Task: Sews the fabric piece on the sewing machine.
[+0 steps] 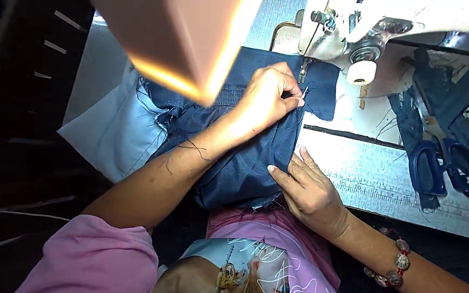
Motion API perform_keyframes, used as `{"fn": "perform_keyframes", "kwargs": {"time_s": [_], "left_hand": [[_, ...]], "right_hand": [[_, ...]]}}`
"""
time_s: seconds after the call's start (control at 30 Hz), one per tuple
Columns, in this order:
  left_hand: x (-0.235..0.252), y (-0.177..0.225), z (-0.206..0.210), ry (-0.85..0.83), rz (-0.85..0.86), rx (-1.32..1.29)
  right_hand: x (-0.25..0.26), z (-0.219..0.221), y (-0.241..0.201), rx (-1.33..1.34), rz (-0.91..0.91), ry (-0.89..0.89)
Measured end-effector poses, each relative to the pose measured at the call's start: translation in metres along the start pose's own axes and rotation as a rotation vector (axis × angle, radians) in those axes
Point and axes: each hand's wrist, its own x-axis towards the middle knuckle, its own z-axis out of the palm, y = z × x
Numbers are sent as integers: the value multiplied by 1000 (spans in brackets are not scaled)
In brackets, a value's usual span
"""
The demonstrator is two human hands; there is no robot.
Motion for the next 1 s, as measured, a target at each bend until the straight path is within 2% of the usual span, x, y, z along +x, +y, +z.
{"fn": "perform_keyframes", "kwargs": {"time_s": [0.2,0.4,0.53,0.7,0.83,1.0], "left_hand": [[-7,-4,9,65,72,40],[-10,-10,0,-57,186,61],[-12,-10,6,27,187,55],[-15,-7,11,57,182,102],[-19,-9,10,20,262,196],[-16,-28,9,1,366,100]], "right_hand": [[0,1,0,-36,-10,12],[-1,1,0,-44,-21,10],[-1,1,0,-42,-17,8],[-1,0,1,-39,-19,4],[0,0,2,-31,-25,0],[2,-2,4,0,-17,-6]]}}
